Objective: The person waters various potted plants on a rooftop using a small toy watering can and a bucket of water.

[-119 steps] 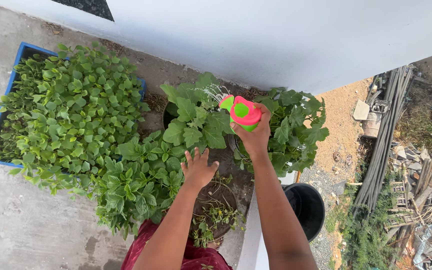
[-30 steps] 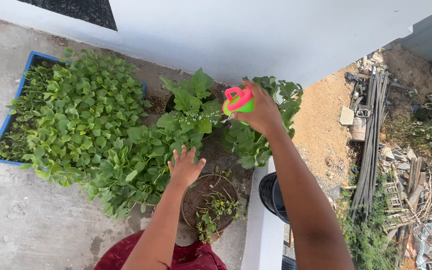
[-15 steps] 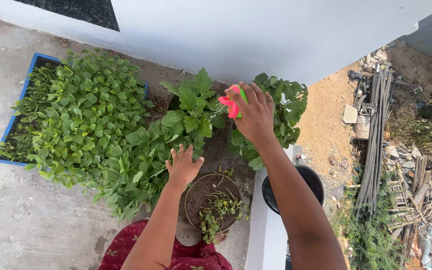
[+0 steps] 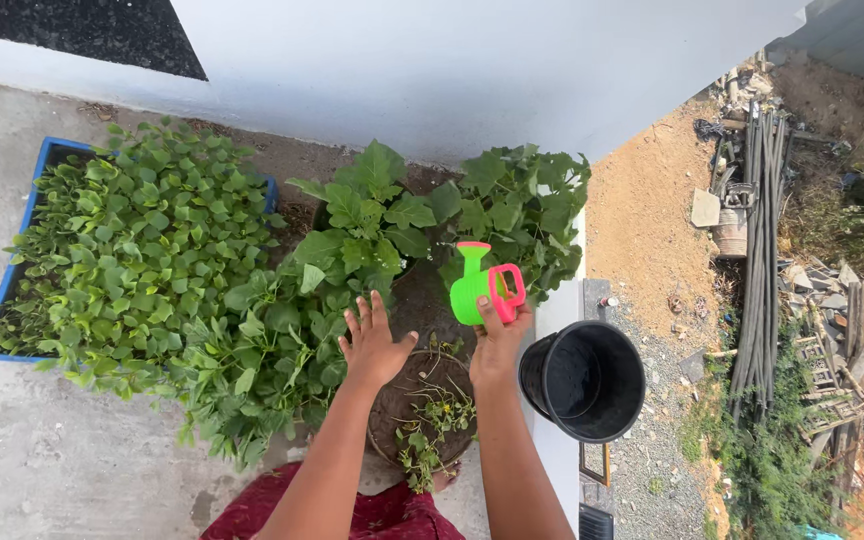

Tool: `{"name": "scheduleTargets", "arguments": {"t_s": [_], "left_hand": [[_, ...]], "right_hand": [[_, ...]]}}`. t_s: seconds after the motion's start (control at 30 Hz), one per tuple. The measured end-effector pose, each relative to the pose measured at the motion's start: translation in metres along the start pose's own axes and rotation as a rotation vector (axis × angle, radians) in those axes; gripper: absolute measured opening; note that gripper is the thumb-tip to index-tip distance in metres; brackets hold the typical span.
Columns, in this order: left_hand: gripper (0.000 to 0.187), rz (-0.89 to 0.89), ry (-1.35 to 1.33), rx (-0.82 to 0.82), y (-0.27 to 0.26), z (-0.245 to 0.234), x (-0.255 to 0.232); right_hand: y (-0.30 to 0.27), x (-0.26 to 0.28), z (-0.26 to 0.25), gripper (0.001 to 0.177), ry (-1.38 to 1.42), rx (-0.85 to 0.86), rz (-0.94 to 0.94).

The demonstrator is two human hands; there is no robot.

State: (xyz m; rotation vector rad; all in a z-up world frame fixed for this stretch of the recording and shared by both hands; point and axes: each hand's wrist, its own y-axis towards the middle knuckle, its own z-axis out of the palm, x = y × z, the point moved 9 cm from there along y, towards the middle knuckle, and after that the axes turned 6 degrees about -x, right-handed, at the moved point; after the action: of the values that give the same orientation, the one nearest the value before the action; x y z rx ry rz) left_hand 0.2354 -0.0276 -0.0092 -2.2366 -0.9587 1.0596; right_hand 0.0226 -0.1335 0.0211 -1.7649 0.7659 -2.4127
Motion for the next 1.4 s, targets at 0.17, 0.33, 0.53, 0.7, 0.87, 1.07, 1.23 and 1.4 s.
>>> {"name": "scheduleTargets", "arguments": {"t_s": [0.17,0.33,0.53,0.7,0.87,1.07,1.23,1.4], "left_hand": [[0.115,0.020,0.075,-0.001,-0.013,0.011,-0.022],[0.117,0.050,0.114,0.040,-0.024,0.040,-0.043],[0.120,0.108,0.141,0.069,-0.032,0.087,-0.062],[0.108,0.184,0.211,0.169,-0.045,0.131,-0.088],[0.099,0.267,0.248,0.239,-0.065,0.180,-0.117],[0.090,0.314,0.399,0.365,-0.075,0.248,-0.128],[0.094,0.261,0.518,0.464,-0.073,0.294,-0.119],[0.083,0.270,0.585,0.459,-0.059,0.327,-0.100]], "right_hand": [[-0.003,0.005,-0.063,0.069,0.067,-0.106,-0.058],[0.000,0.020,-0.128,0.054,0.015,-0.138,-0.047],[0.010,0.018,-0.219,0.042,0.018,-0.157,-0.018],[0.016,0.007,-0.281,0.039,0.035,-0.223,0.018],[0.016,0.009,-0.325,0.042,-0.398,-0.301,0.038],[0.032,-0.005,-0.367,0.045,-0.599,-0.329,0.205],[0.056,-0.007,-0.374,0.053,-0.908,-0.251,-0.071],[0.083,-0.045,-0.375,0.067,-1.297,-0.177,-0.149]]}}
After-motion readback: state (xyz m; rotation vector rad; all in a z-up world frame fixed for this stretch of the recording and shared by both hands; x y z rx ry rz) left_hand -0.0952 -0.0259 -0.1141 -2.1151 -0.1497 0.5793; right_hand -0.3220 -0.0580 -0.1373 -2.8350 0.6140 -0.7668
